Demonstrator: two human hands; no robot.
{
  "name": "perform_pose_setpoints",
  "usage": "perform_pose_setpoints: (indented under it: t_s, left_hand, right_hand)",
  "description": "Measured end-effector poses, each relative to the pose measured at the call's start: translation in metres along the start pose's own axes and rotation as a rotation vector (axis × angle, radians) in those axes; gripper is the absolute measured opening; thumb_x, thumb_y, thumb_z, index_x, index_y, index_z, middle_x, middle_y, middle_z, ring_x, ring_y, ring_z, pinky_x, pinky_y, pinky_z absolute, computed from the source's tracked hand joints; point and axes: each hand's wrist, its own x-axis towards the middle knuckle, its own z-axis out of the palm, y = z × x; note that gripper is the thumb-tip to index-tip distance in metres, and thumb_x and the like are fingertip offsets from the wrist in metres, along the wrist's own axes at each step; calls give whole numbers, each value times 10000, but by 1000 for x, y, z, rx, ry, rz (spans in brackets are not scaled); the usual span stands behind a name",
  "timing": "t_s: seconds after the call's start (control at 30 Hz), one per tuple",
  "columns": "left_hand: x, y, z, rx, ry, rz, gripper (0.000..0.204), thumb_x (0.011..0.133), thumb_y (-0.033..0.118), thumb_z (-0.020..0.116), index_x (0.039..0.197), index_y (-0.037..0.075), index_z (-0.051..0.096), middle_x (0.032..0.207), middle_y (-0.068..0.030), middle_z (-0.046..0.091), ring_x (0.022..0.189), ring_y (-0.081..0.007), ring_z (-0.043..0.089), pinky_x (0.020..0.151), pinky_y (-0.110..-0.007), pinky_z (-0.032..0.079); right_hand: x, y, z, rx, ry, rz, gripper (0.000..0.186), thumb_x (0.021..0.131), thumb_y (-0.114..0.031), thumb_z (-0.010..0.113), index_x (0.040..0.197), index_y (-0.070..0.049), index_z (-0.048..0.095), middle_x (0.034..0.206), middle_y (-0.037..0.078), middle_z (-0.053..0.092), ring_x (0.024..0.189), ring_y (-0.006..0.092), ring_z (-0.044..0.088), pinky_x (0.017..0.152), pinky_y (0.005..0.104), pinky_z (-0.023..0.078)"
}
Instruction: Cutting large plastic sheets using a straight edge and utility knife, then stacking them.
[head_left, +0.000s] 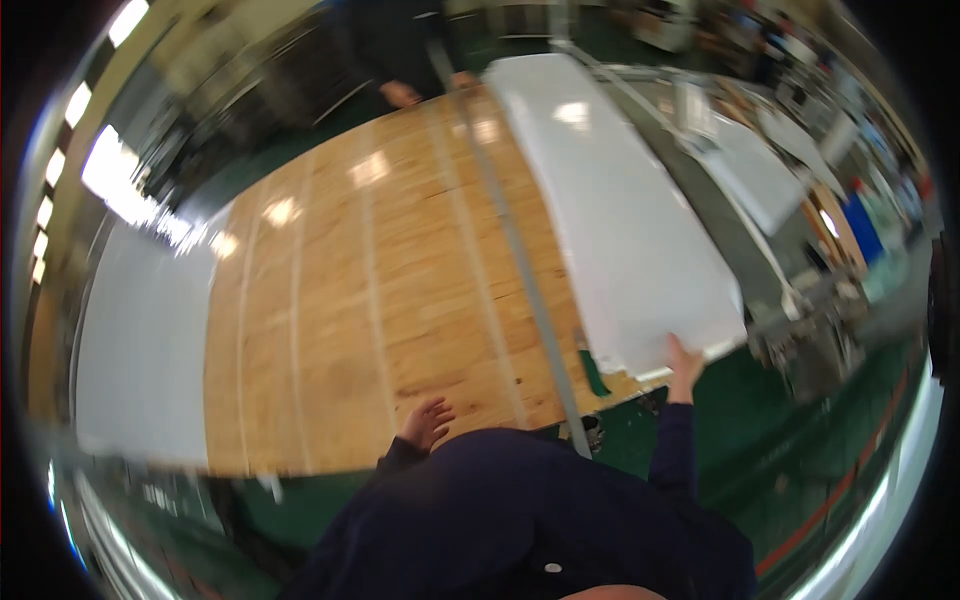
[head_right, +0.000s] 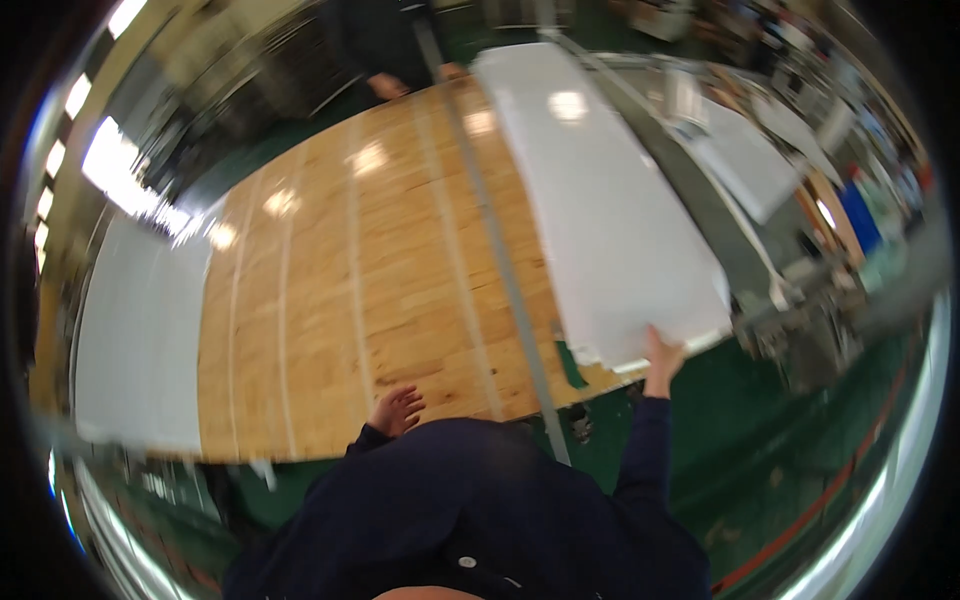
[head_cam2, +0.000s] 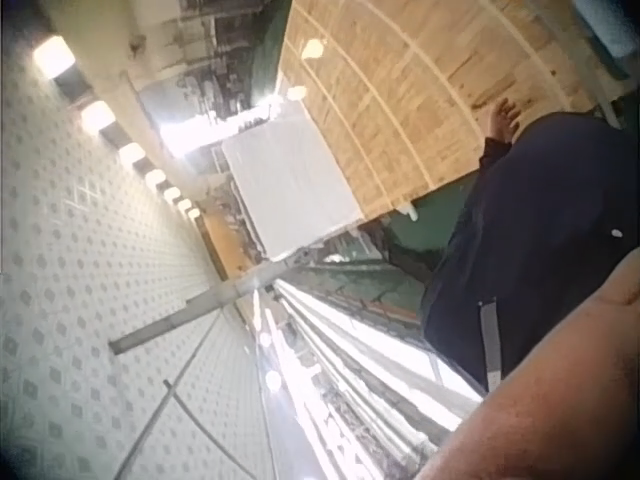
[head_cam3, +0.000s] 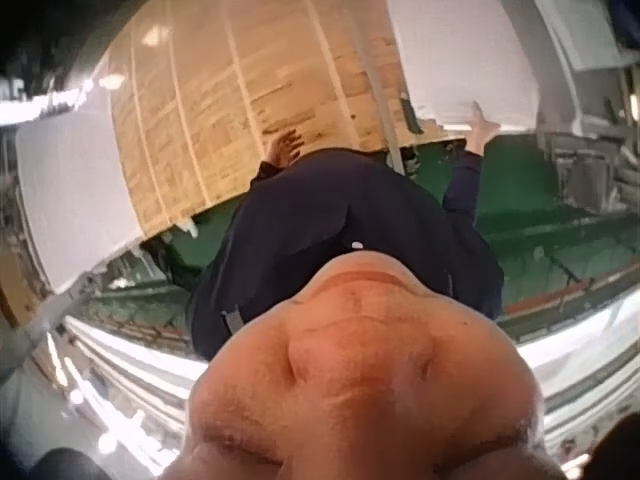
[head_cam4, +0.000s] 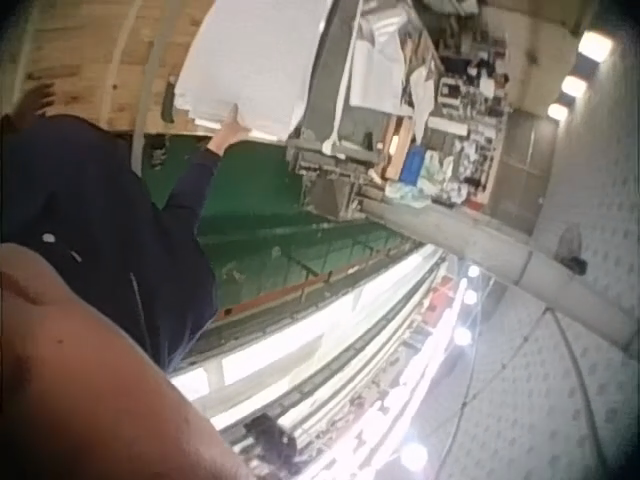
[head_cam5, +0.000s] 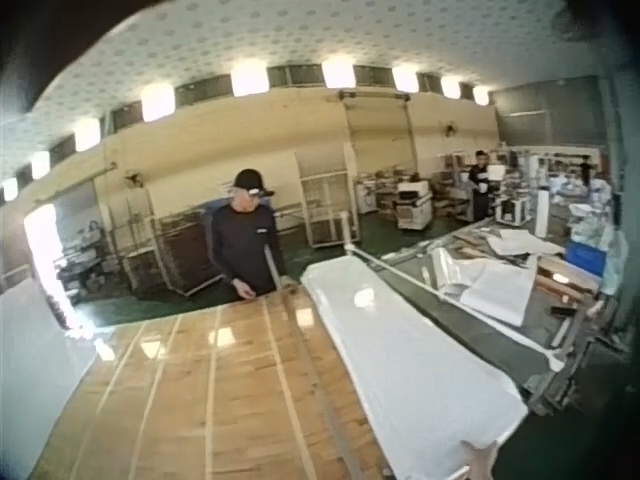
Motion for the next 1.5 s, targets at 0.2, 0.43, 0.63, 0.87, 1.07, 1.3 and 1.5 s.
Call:
perform_pose_setpoints:
  t_s: [0.2, 0.43, 0.63, 0.87, 1.07, 1.3, 1.5]
  left_hand:
    - [-21, -16, -75, -89, 161, 131, 400, 998, 395, 570, 1315, 151, 559, 1162, -10, 634, 1040, -177, 643, 804, -333, 511]
    - [-63, -29, -186, -415, 404, 220, 421, 996, 430, 575, 1308, 149, 551, 1144, -6, 620, 994, -189, 630, 782, -356, 490]
    - [-109, 10, -371, -846, 424, 459, 246, 963, 364, 611, 1051, 135, 600, 990, -42, 688, 912, -241, 665, 745, -374, 517]
    - [-170, 58, -645, -1141, 836, 581, 317, 920, 378, 627, 1114, 138, 556, 1035, -50, 653, 871, -234, 625, 715, -383, 483]
    - [-198, 83, -821, -1053, 1093, 563, 462, 885, 438, 629, 1247, 157, 568, 826, -34, 499, 720, -225, 502, 692, -409, 447]
    - [-192, 109, -919, -866, 1550, 869, 402, 808, 270, 754, 1095, -7, 705, 1019, -136, 697, 902, -246, 644, 795, -387, 525]
    - [-219, 122, -980, -1005, 1177, 732, 554, 874, 485, 586, 1272, 113, 484, 1214, -52, 442, 1064, -218, 393, 875, -465, 325]
  right_hand:
    - [-2, -33, 11, -686, 504, -635, 768, 828, -439, 766, 1388, -6, 467, 1270, 200, 565, 1192, 378, 542, 990, 494, 466]
    - [-46, -109, 142, -369, -179, -808, 507, 905, -232, 682, 1338, -5, 548, 1295, 192, 583, 1179, 370, 565, 971, 463, 477]
    - [-258, -135, 299, -601, -1288, -628, 484, 846, -173, 680, 1300, -28, 598, 1108, 229, 658, 1088, 364, 625, 958, 431, 500]
    - [-586, -107, 381, -857, -1569, -1143, 803, 824, -303, 750, 1504, -66, 392, 1581, 271, 289, 1442, 430, 312, 1177, 485, 305]
    - [-724, -127, 418, -1102, -1703, -1397, 1161, 735, -486, 836, 1627, -189, 155, 1667, 274, -24, 1544, 443, 25, 1203, 623, 150]
    - [-738, -139, 431, -1215, -1759, -1438, 1237, 687, -557, 856, 1634, -273, 113, 1654, 302, -76, 1538, 471, -16, 1172, 673, 177]
    - [-739, -146, 423, -1232, -1798, -1365, 1177, 757, -516, 822, 1636, -296, 70, 1655, 296, -100, 1544, 460, -18, 1160, 667, 208]
